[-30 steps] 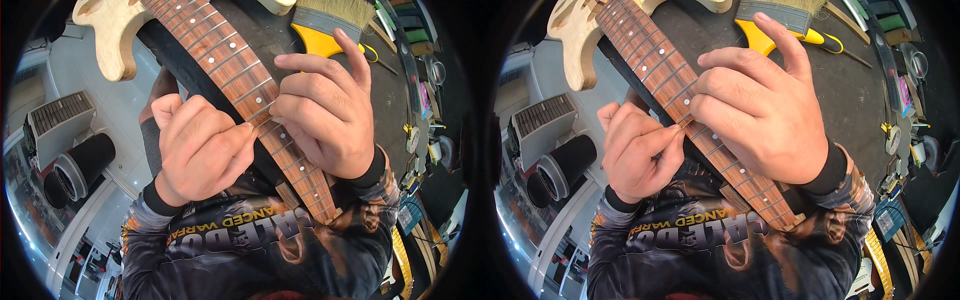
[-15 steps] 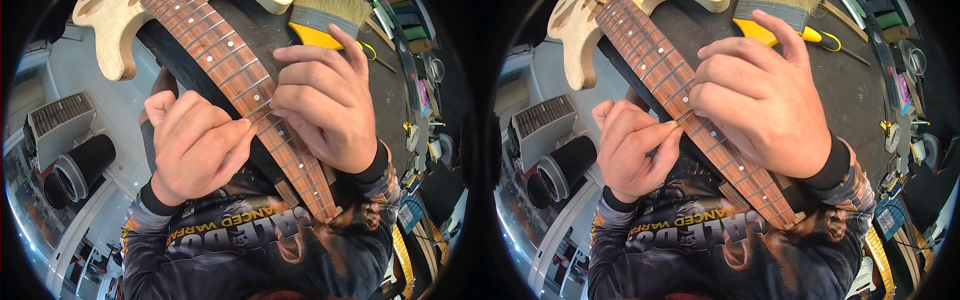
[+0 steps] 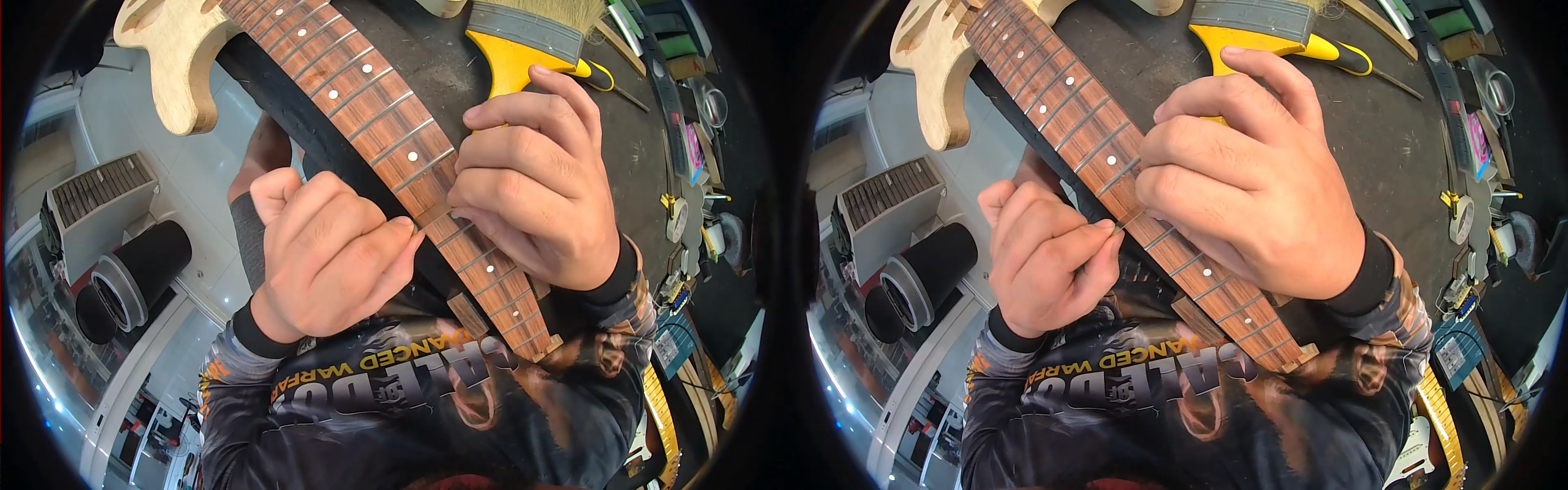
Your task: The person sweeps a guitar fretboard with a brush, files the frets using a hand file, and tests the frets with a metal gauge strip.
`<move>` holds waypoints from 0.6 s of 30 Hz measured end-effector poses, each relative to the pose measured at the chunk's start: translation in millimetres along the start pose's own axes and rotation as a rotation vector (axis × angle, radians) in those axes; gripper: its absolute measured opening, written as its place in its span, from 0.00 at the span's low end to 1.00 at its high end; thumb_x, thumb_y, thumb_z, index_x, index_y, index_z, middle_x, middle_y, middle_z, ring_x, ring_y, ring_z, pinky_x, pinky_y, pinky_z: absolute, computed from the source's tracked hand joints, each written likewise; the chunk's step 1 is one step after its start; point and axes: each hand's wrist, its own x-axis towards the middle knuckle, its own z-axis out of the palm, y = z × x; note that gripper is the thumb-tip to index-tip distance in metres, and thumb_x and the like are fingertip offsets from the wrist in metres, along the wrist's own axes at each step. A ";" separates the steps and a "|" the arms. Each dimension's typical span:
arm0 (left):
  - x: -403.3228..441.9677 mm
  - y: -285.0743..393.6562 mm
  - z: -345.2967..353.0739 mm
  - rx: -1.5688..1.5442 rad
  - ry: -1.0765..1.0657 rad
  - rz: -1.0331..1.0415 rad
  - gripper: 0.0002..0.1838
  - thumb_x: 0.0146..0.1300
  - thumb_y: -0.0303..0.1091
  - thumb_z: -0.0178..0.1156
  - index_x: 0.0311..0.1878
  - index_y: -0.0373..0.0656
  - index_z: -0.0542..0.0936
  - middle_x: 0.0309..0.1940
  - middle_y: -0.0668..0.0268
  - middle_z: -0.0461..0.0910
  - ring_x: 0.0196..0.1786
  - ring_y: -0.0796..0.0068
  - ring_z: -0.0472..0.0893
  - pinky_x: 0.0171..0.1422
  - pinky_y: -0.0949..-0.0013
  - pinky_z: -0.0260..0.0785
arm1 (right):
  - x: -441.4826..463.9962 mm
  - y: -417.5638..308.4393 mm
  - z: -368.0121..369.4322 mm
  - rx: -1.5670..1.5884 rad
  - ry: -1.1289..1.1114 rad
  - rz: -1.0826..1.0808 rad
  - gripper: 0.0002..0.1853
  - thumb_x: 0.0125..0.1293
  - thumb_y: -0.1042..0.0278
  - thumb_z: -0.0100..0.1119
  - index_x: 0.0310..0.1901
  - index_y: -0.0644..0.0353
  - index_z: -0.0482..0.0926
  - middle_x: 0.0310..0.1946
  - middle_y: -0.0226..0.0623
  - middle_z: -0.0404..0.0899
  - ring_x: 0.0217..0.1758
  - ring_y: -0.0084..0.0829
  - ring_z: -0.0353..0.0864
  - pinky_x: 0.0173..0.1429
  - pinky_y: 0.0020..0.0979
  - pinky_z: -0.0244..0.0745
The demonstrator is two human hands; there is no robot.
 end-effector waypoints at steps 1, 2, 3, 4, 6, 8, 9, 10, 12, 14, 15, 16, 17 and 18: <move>0.2 -2.2 1.1 -0.018 -0.001 -0.011 0.19 0.53 0.21 0.86 0.46 0.45 0.90 0.34 0.70 0.82 0.34 0.65 0.79 0.53 0.55 0.62 | 1.1 -0.7 1.0 -0.009 0.006 0.000 0.14 0.57 0.67 0.86 0.44 0.48 0.91 0.48 0.25 0.89 0.67 0.42 0.91 0.88 0.61 0.67; 0.5 -4.0 2.3 -0.039 -0.003 -0.020 0.18 0.53 0.21 0.85 0.46 0.45 0.90 0.33 0.70 0.82 0.34 0.64 0.79 0.53 0.54 0.62 | 2.1 -1.3 2.1 -0.019 0.013 0.000 0.14 0.57 0.67 0.86 0.44 0.49 0.90 0.48 0.25 0.89 0.67 0.42 0.91 0.88 0.61 0.67; 1.0 -5.6 3.4 -0.036 0.013 -0.013 0.18 0.54 0.19 0.84 0.46 0.43 0.89 0.33 0.69 0.83 0.34 0.64 0.79 0.52 0.54 0.63 | 6.5 -1.3 4.0 -0.035 0.024 -0.003 0.14 0.57 0.68 0.85 0.44 0.49 0.90 0.48 0.25 0.89 0.67 0.42 0.91 0.88 0.60 0.67; 1.8 -7.9 4.1 -0.027 0.028 -0.008 0.18 0.55 0.19 0.84 0.46 0.43 0.89 0.33 0.69 0.83 0.34 0.64 0.79 0.52 0.54 0.63 | 8.8 -1.2 5.7 -0.034 0.032 0.002 0.14 0.58 0.68 0.85 0.44 0.49 0.90 0.48 0.26 0.90 0.67 0.42 0.92 0.88 0.60 0.67; 3.1 -12.1 3.7 -0.009 0.057 0.005 0.18 0.55 0.19 0.84 0.46 0.43 0.89 0.33 0.69 0.83 0.34 0.64 0.79 0.52 0.54 0.63 | 12.3 -0.4 9.0 -0.017 0.046 0.016 0.14 0.58 0.69 0.85 0.43 0.49 0.89 0.48 0.26 0.90 0.68 0.42 0.92 0.89 0.59 0.68; 0.2 -13.9 5.3 0.006 0.076 0.021 0.18 0.54 0.21 0.85 0.46 0.44 0.89 0.33 0.70 0.82 0.33 0.65 0.78 0.52 0.55 0.61 | 12.8 -0.2 9.7 0.000 0.045 0.016 0.13 0.58 0.70 0.84 0.43 0.49 0.89 0.48 0.27 0.90 0.69 0.42 0.93 0.89 0.59 0.68; -2.1 -13.9 6.6 0.012 0.086 0.029 0.17 0.53 0.24 0.86 0.45 0.45 0.89 0.33 0.70 0.81 0.33 0.66 0.78 0.52 0.55 0.60 | 11.7 0.1 9.2 0.000 0.038 0.009 0.13 0.58 0.70 0.84 0.43 0.49 0.89 0.48 0.27 0.90 0.69 0.42 0.93 0.88 0.59 0.68; -3.7 -13.6 7.2 0.019 0.096 0.035 0.17 0.52 0.27 0.87 0.44 0.45 0.90 0.32 0.71 0.81 0.33 0.67 0.78 0.52 0.56 0.59 | 10.4 0.0 8.4 0.006 0.032 0.002 0.13 0.58 0.70 0.84 0.43 0.49 0.89 0.48 0.27 0.90 0.69 0.42 0.93 0.88 0.59 0.69; -6.0 -8.9 7.1 -0.006 0.084 0.034 0.17 0.52 0.27 0.87 0.44 0.45 0.90 0.33 0.71 0.81 0.33 0.67 0.78 0.52 0.56 0.59 | 7.8 -1.0 5.8 0.019 0.020 -0.012 0.13 0.59 0.71 0.84 0.43 0.50 0.89 0.48 0.28 0.90 0.69 0.42 0.93 0.88 0.59 0.69; -7.6 -7.7 8.4 -0.034 0.083 0.033 0.17 0.52 0.27 0.87 0.44 0.45 0.90 0.33 0.70 0.82 0.33 0.66 0.78 0.52 0.56 0.59 | 6.0 -4.5 4.7 0.023 0.011 -0.014 0.13 0.58 0.71 0.84 0.43 0.50 0.89 0.48 0.28 0.90 0.68 0.42 0.94 0.87 0.58 0.70; -8.3 -8.7 9.4 -0.049 0.088 0.035 0.17 0.52 0.27 0.87 0.43 0.45 0.90 0.33 0.70 0.82 0.33 0.66 0.78 0.52 0.56 0.59 | 5.4 -6.7 4.9 0.017 0.009 -0.008 0.13 0.58 0.71 0.84 0.43 0.50 0.89 0.48 0.28 0.90 0.68 0.42 0.94 0.87 0.58 0.71; -8.9 -9.8 10.0 -0.064 0.091 0.037 0.17 0.51 0.27 0.87 0.43 0.44 0.90 0.33 0.70 0.82 0.33 0.66 0.78 0.51 0.56 0.59 | 6.0 -7.3 5.8 0.005 0.012 -0.008 0.13 0.58 0.71 0.84 0.43 0.51 0.89 0.48 0.29 0.90 0.67 0.42 0.94 0.87 0.58 0.71; -8.5 -10.3 9.3 -0.057 0.087 0.022 0.18 0.52 0.25 0.86 0.45 0.45 0.89 0.33 0.70 0.82 0.32 0.65 0.78 0.51 0.55 0.60 | 6.7 -7.9 6.7 -0.007 0.016 -0.007 0.13 0.58 0.71 0.84 0.43 0.51 0.89 0.48 0.29 0.90 0.67 0.42 0.94 0.87 0.58 0.71; -7.0 -10.9 7.6 -0.051 0.082 0.008 0.19 0.53 0.22 0.86 0.46 0.45 0.89 0.32 0.70 0.82 0.32 0.64 0.77 0.51 0.55 0.61 | 9.2 -8.1 8.5 -0.027 0.027 -0.012 0.13 0.58 0.71 0.84 0.43 0.51 0.89 0.48 0.29 0.90 0.67 0.42 0.94 0.87 0.58 0.72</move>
